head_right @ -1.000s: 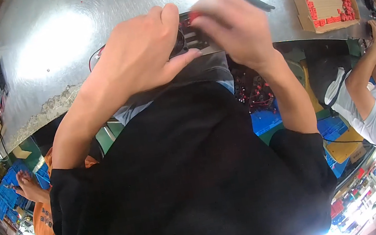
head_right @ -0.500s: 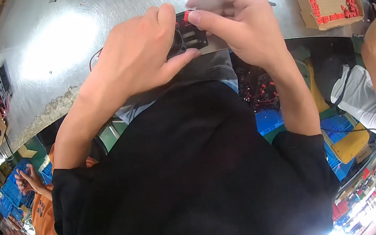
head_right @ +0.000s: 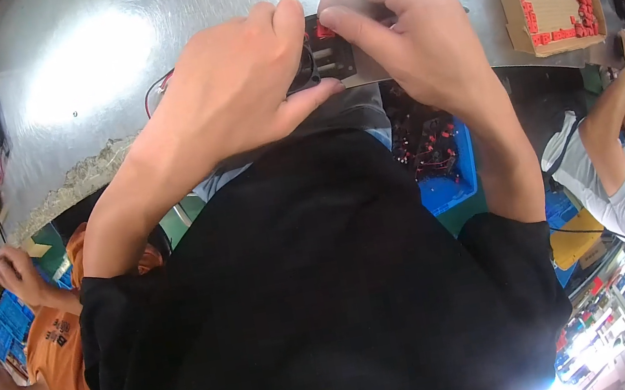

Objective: Assemble electronic components by manually attaching small parts to a circuit assembly using pliers.

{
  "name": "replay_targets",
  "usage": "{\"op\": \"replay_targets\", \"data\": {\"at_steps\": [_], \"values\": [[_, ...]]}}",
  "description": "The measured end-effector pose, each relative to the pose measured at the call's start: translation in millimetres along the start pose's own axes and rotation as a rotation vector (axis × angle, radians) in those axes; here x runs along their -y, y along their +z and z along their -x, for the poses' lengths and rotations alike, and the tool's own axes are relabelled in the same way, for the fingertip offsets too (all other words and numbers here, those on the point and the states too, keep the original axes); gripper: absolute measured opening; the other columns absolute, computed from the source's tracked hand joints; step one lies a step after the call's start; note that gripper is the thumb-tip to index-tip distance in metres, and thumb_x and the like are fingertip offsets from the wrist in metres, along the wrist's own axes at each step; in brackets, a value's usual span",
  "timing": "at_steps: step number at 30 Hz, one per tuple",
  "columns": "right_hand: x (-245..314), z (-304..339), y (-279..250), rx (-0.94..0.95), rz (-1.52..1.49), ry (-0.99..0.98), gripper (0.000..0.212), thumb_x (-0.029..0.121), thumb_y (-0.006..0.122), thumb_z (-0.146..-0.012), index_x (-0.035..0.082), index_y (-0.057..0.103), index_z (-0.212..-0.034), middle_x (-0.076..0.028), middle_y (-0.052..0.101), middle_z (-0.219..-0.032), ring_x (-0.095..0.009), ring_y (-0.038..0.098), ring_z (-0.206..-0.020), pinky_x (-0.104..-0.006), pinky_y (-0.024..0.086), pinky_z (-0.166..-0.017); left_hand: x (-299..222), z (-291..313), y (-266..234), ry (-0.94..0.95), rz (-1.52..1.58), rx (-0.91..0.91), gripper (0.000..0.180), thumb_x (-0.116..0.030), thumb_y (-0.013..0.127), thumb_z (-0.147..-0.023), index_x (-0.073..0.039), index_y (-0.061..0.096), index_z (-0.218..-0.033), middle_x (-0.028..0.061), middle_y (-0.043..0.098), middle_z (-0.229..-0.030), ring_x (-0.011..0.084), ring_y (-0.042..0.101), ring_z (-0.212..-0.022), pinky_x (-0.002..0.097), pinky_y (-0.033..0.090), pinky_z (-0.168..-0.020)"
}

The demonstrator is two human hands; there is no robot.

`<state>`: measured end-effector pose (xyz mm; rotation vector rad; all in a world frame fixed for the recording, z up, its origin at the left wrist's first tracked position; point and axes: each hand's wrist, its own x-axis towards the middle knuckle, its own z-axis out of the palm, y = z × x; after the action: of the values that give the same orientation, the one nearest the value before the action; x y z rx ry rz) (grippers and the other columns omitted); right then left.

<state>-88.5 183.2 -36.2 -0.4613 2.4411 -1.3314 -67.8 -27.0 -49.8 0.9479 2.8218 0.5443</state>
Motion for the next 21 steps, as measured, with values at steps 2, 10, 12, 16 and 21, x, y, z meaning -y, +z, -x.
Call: {"op": "replay_targets", "data": {"at_steps": [2,10,12,16,21], "values": [[2,2,3,-0.067,0.202,-0.19,0.017,0.006,0.067,-0.092,-0.002,0.07,-0.106,-0.005,0.07,-0.092,-0.012,0.065,-0.082,-0.0263,0.053,-0.075,-1,1,1,0.017,0.012,-0.038,0.051,-0.042,0.074,-0.083,0.001,0.053,-0.099,0.0182,0.063,-0.083,0.0359,0.067,-0.075,0.0419,0.053,-0.063],[0,5,-1,0.009,0.135,-0.177,0.017,0.001,0.069,-0.088,-0.001,0.071,-0.105,-0.006,0.069,-0.096,-0.012,0.065,-0.083,-0.0251,0.053,-0.075,-4,3,3,-0.004,0.016,-0.033,0.051,-0.042,0.075,-0.082,0.001,0.053,-0.098,0.0169,0.063,-0.083,0.0345,0.067,-0.074,0.0411,0.053,-0.061],[-3,5,-6,0.025,0.084,-0.104,0.017,0.002,0.069,-0.089,-0.001,0.071,-0.105,-0.005,0.069,-0.096,-0.011,0.065,-0.084,-0.0244,0.052,-0.075,-4,1,3,-0.003,0.008,-0.033,0.051,-0.042,0.076,-0.082,0.001,0.053,-0.098,0.0166,0.063,-0.082,0.0341,0.067,-0.074,0.0409,0.053,-0.061],[-9,14,-7,-0.087,-0.153,-0.036,0.016,0.005,0.067,-0.093,-0.004,0.071,-0.105,-0.008,0.07,-0.092,-0.012,0.065,-0.079,-0.0246,0.052,-0.073,-7,1,1,-0.016,-0.008,-0.024,0.052,-0.043,0.076,-0.082,0.0,0.052,-0.097,0.0157,0.062,-0.082,0.033,0.067,-0.074,0.0398,0.053,-0.061],[-22,25,-19,-0.157,-0.673,0.208,0.022,0.003,0.066,-0.091,-0.009,0.068,-0.11,-0.015,0.072,-0.095,-0.016,0.07,-0.08,-0.0267,0.056,-0.076,-9,0,1,-0.022,-0.005,0.004,0.053,-0.044,0.076,-0.082,0.0,0.051,-0.099,0.0152,0.061,-0.084,0.0324,0.067,-0.074,0.0392,0.053,-0.062]]}}
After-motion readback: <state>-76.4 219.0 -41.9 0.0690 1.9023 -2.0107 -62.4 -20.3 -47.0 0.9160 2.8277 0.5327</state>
